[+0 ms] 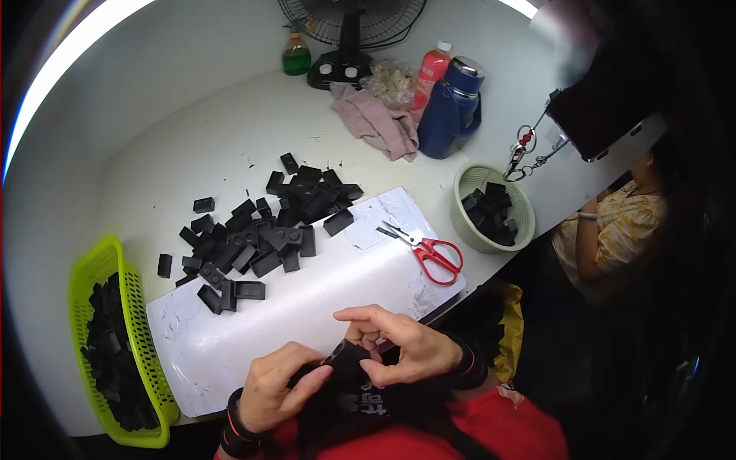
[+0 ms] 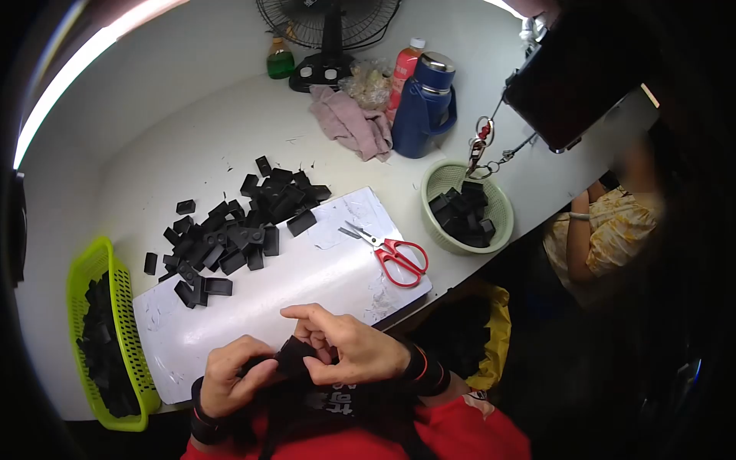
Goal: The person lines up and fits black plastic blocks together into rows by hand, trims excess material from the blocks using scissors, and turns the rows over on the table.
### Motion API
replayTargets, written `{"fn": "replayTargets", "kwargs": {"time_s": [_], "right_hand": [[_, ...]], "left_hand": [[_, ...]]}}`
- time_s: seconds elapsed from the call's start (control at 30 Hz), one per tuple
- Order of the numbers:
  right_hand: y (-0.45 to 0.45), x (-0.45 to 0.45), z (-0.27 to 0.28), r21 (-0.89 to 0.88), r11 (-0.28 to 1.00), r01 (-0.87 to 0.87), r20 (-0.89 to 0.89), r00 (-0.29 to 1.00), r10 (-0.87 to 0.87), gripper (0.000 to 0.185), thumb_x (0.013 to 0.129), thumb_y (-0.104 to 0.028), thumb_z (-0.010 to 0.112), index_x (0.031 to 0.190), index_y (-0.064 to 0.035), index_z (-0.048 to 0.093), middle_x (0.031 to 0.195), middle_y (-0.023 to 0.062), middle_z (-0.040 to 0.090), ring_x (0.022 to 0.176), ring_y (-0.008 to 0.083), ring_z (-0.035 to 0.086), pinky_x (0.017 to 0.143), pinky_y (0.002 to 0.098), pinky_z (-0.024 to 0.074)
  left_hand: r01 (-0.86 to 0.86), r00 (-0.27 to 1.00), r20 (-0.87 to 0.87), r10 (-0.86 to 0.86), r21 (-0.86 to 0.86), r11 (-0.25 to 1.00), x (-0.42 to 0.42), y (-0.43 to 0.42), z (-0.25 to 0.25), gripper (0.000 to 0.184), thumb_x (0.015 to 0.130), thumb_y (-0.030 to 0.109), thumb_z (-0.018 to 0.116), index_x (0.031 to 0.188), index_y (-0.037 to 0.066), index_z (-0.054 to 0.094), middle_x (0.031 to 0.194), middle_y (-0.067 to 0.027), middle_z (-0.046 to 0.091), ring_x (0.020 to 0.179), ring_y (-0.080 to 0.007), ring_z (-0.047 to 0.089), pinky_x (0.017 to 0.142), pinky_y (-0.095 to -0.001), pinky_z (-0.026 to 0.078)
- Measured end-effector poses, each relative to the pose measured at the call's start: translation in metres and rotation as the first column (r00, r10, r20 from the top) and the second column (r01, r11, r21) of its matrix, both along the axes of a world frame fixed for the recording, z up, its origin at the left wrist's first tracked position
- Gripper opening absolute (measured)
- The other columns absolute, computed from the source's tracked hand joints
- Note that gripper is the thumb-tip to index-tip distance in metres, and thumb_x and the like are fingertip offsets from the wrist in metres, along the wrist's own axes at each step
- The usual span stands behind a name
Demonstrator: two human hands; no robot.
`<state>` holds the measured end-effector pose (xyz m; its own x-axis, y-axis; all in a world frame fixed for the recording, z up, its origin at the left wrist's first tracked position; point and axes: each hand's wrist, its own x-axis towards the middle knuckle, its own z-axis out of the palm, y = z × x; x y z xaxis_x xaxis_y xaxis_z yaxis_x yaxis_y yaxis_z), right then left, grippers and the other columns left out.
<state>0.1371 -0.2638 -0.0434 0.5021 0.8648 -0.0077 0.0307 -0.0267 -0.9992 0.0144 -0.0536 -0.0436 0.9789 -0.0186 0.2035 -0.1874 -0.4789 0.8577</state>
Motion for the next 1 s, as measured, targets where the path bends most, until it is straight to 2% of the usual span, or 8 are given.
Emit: {"fn": "replayTargets", "kwargs": {"time_s": [0.13,0.27,0.53,0.67,0.77,0.9,0.93,1.0], "right_hand": [[-0.048,0.029,0.015,-0.003,1.0,-0.015,-0.008,1.0,0.015,0.051,0.083,0.006,0.063,0.133,0.0065,0.051,0.11,0.0098,0.06,0.089,0.0126,0.058,0.083,0.0272,0.0501],[-0.039,0.033,0.015,0.026,1.0,-0.013,0.139,0.99,0.009,0.051,0.08,0.007,0.063,0.13,0.0062,0.054,0.106,0.0106,0.063,0.088,0.0144,0.061,0.081,0.028,0.0504],[-0.028,0.016,0.018,0.046,0.995,-0.084,-0.054,0.995,0.087,0.051,0.08,0.013,0.063,0.129,0.0118,0.049,0.106,0.0184,0.065,0.091,0.0181,0.067,0.079,0.0257,0.0532],[-0.085,0.048,0.032,0.155,0.876,0.457,0.152,0.865,-0.478,0.022,0.083,0.004,0.053,0.104,0.0069,0.057,0.096,0.0162,0.06,0.065,0.0134,0.057,0.06,0.0245,0.0502],[-0.151,0.093,-0.004,0.111,0.606,0.787,0.465,0.498,-0.732,0.023,0.093,-0.002,0.06,0.114,0.0052,0.058,0.105,0.0094,0.062,0.079,0.0144,0.06,0.074,0.0262,0.0481],[-0.143,0.106,-0.011,0.12,0.513,0.85,0.977,-0.009,-0.212,0.027,0.09,-0.002,0.064,0.114,0.009,0.057,0.11,0.0171,0.061,0.092,0.0305,0.062,0.082,0.0367,0.0497],[-0.127,0.096,-0.005,0.227,0.518,0.824,0.972,-0.222,-0.074,0.028,0.089,-0.001,0.065,0.113,0.0109,0.056,0.112,0.021,0.06,0.096,0.0383,0.061,0.084,0.0416,0.0499],[-0.076,0.075,0.01,0.137,0.659,0.739,0.964,0.053,-0.26,0.032,0.084,0.001,0.07,0.113,0.0108,0.058,0.113,0.0243,0.06,0.097,0.0411,0.062,0.084,0.0439,0.051]], "left_hand": [[-0.183,0.982,-0.072,0.175,-0.127,0.975,-0.038,0.033,0.019,0.006,0.088,0.002,0.065,0.089,-0.003,0.065,0.082,-0.0121,0.068,0.071,-0.0184,0.065,0.066,-0.028,0.05],[-0.165,0.976,-0.181,0.122,-0.249,0.954,-0.025,0.019,0.02,0.047,0.091,0.038,0.069,0.108,-0.005,0.064,0.089,-0.0112,0.069,0.081,-0.0171,0.066,0.074,-0.0274,0.05],[-0.059,0.962,-0.268,-0.053,-0.395,0.917,-0.009,0.009,-0.001,0.017,0.093,0.013,0.071,0.091,-0.003,0.065,0.071,-0.0089,0.06,0.06,-0.0129,0.054,0.055,-0.0267,0.042],[-0.498,0.86,0.051,0.507,-0.128,0.858,-0.08,0.063,0.045,0.019,0.089,0.011,0.067,0.096,-0.005,0.063,0.078,-0.0092,0.064,0.067,-0.0155,0.059,0.06,-0.0281,0.044],[-0.911,0.412,0.296,0.862,0.16,0.381,-0.132,0.125,0.032,0.015,0.099,0.01,0.059,0.098,-0.005,0.057,0.081,-0.0047,0.056,0.073,-0.0126,0.05,0.068,-0.0259,0.042],[-0.537,0.388,0.554,0.737,0.785,-0.307,-0.148,0.169,0.036,0.044,0.094,0.026,0.068,0.124,-0.004,0.059,0.127,-0.021,0.059,0.123,-0.04,0.054,0.099,-0.049,0.044],[-0.559,0.422,0.575,0.701,0.774,-0.298,-0.141,0.161,0.04,0.046,0.092,0.022,0.069,0.128,-0.004,0.057,0.135,-0.0222,0.054,0.13,-0.0406,0.048,0.104,-0.0482,0.04],[-0.651,0.567,0.532,0.629,0.757,-0.053,-0.104,0.126,0.046,0.052,0.086,0.02,0.074,0.129,-0.004,0.056,0.14,-0.0225,0.051,0.136,-0.0412,0.043,0.107,-0.0504,0.038]]}}
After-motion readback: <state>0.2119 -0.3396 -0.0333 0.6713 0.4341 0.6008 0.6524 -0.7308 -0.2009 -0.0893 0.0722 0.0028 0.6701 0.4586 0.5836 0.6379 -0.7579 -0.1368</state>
